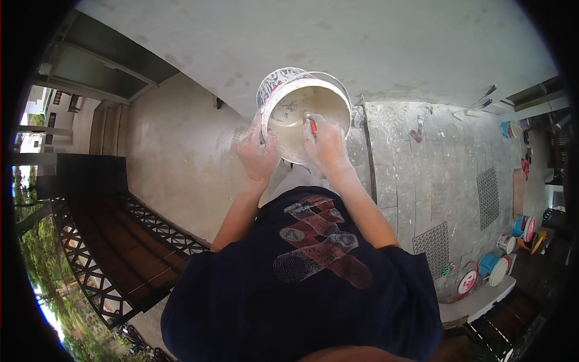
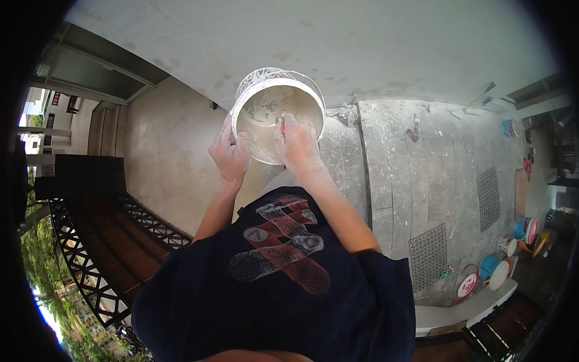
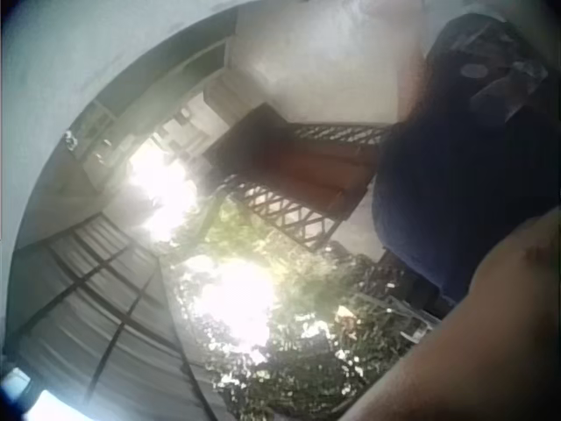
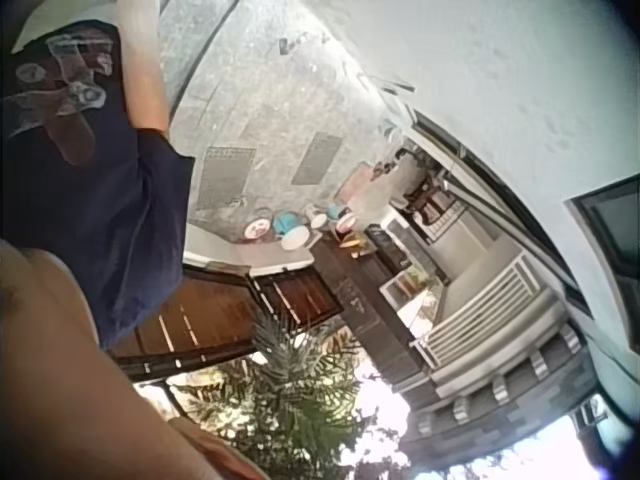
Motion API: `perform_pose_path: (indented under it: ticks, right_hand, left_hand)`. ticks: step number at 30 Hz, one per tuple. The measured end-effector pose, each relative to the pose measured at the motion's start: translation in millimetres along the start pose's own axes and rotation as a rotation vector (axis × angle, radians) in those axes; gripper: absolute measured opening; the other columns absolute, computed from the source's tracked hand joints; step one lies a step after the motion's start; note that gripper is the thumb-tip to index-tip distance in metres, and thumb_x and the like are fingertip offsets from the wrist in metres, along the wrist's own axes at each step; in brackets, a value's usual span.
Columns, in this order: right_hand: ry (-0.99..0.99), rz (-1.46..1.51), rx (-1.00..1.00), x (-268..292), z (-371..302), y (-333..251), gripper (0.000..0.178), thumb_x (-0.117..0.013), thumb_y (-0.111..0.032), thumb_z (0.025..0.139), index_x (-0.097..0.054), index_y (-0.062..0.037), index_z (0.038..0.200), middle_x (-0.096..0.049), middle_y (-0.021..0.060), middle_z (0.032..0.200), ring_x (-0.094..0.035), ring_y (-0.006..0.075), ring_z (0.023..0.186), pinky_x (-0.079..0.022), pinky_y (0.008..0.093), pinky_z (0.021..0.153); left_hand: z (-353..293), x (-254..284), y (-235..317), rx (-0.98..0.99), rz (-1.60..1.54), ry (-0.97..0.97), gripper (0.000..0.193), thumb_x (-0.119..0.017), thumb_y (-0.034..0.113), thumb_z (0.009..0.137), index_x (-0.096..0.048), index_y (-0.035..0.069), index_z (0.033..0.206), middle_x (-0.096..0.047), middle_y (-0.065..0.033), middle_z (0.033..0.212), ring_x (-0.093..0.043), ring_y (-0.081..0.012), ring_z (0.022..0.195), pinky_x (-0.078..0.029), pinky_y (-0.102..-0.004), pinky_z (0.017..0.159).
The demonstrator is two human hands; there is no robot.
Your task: The person applies paint to an interior wall by hand, using a paint brush dipped into a paint bucket.
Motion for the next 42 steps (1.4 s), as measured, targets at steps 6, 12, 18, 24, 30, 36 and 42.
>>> perform_pose_path:
  ticks: [6,12,18,24,30,36,42]
  right_hand:
    - [0.093,0.405,-0.098,43.3,-23.9,20.5,0.025,-0.064,-0.018,0.094,-0.068,0.0010,0.109,-0.071,0.0215,0.082,-0.071,0.0358,0.076,-0.054,0.0417,0.071]
    - [-0.018,0.286,-0.063,51.8,-48.1,17.0,0.025,-0.066,-0.016,0.094,-0.068,-0.0020,0.115,-0.072,0.0195,0.083,-0.071,0.0356,0.078,-0.055,0.0397,0.072]
    - [0.128,0.278,0.099,25.9,-71.4,44.3,0.024,-0.066,-0.010,0.093,-0.069,-0.0004,0.115,-0.072,0.0203,0.092,-0.072,0.0268,0.077,-0.053,0.0349,0.069]
    - [0.096,0.285,0.180,16.8,-77.5,59.9,0.025,-0.066,-0.008,0.093,-0.068,-0.0001,0.117,-0.073,0.0194,0.099,-0.072,0.0283,0.083,-0.054,0.0349,0.075]
    - [0.116,0.266,0.226,1.4,-85.0,72.9,0.027,-0.066,-0.007,0.092,-0.068,-0.0001,0.118,-0.073,0.0190,0.099,-0.073,0.0295,0.085,-0.055,0.0350,0.076]
    - [0.078,0.300,0.129,-0.9,-78.4,74.0,0.025,-0.067,-0.008,0.092,-0.069,-0.0020,0.116,-0.073,0.0210,0.099,-0.073,0.0300,0.081,-0.055,0.0342,0.071]
    - [0.110,0.326,0.142,-8.7,-76.1,82.2,0.024,-0.067,-0.008,0.092,-0.069,-0.0018,0.115,-0.073,0.0188,0.098,-0.073,0.0288,0.079,-0.055,0.0341,0.070]
  left_hand:
    - [-5.8,-8.4,-11.1,0.211,-0.007,-0.116,0.052,-0.062,-0.001,0.078,-0.062,-0.005,0.129,-0.074,-0.0171,0.097,-0.066,-0.0132,0.068,-0.052,-0.0282,0.065]
    - [-7.5,-17.5,-27.7,0.218,-0.029,-0.045,0.051,-0.066,0.013,0.081,-0.063,0.003,0.130,-0.071,-0.0210,0.091,-0.071,-0.0306,0.072,-0.054,-0.0380,0.067]
    - [-8.2,-20.2,-36.3,0.490,-0.090,-0.112,0.048,-0.064,0.011,0.081,-0.063,0.001,0.128,-0.071,-0.0233,0.100,-0.072,-0.0332,0.085,-0.055,-0.0397,0.075]
    - [-18.5,-26.3,-50.7,0.305,-0.025,-0.031,0.046,-0.060,0.003,0.085,-0.061,-0.004,0.130,-0.074,-0.0164,0.094,-0.069,-0.0154,0.072,-0.054,-0.0300,0.067]
    - [-40.7,-29.8,-69.5,0.587,-0.139,-0.062,0.048,-0.064,0.011,0.081,-0.063,-0.001,0.128,-0.069,-0.0261,0.090,-0.071,-0.0343,0.077,-0.053,-0.0401,0.070]
    - [-40.9,-28.3,-65.6,0.672,-0.100,-0.123,0.049,-0.065,0.011,0.081,-0.062,-0.002,0.128,-0.068,-0.0244,0.080,-0.069,-0.0311,0.069,-0.052,-0.0398,0.067]
    - [-46.1,-32.3,-79.9,0.593,-0.148,-0.057,0.050,-0.066,0.013,0.081,-0.062,-0.002,0.128,-0.069,-0.0271,0.084,-0.070,-0.0365,0.074,-0.053,-0.0416,0.069]
Point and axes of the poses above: each hand's wrist, its own z-axis towards the middle knuckle, its own x-axis out of the back of the hand, y = z × x, the point moved 3 cm from there along z, towards the middle knuckle
